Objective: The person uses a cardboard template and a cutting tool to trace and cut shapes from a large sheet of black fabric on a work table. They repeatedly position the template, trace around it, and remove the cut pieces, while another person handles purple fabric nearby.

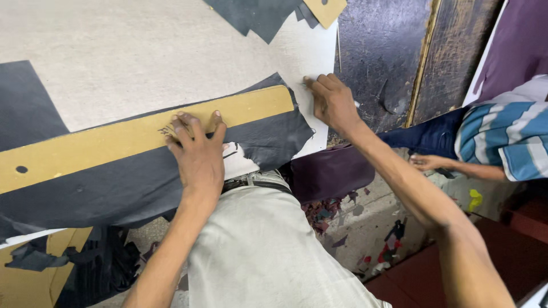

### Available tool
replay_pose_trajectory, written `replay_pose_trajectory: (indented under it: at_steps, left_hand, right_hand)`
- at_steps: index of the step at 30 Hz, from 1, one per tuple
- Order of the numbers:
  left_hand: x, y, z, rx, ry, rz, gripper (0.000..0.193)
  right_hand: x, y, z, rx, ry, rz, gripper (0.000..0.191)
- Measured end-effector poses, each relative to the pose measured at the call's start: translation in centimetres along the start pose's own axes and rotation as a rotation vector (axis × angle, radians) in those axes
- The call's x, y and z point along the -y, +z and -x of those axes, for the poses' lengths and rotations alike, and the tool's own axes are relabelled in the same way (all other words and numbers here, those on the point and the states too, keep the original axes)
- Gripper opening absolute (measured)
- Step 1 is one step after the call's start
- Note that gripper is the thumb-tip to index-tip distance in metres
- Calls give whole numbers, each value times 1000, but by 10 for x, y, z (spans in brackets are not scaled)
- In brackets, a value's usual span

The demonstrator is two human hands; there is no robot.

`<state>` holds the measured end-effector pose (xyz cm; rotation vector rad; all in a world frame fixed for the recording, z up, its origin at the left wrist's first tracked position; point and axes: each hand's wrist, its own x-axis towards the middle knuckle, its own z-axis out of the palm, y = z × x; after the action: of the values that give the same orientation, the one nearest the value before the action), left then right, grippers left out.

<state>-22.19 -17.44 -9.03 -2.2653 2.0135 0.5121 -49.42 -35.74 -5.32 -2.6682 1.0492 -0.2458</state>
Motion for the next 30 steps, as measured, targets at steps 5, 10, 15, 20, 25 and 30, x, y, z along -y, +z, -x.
replay_pose_trajectory:
  at_steps: [5, 10, 15, 20, 25, 30]
  left_hand:
    - [-66, -9, -21, -90, 161, 34, 77]
    - [-102, -10, -29, -38, 149, -181, 94]
    - [-104, -5, -29, -34, 124, -170, 94]
    - [-106, 4, -32, -20, 127, -183, 95]
    - [-105, 9, -29, -60, 115, -188, 97]
    - [-109, 8, -25, -67, 123, -191, 97]
  right_hand:
    - [39, 19, 18, -225, 283, -332, 23]
    - [52, 35, 7, -276, 330, -321, 26]
    - [55, 45, 4, -278, 340, -279, 35]
    - [60, 52, 17, -239, 360, -226, 35]
    - [83, 71, 60, -261, 507, -204, 32]
    - [71, 75, 92, -131, 453, -109, 42]
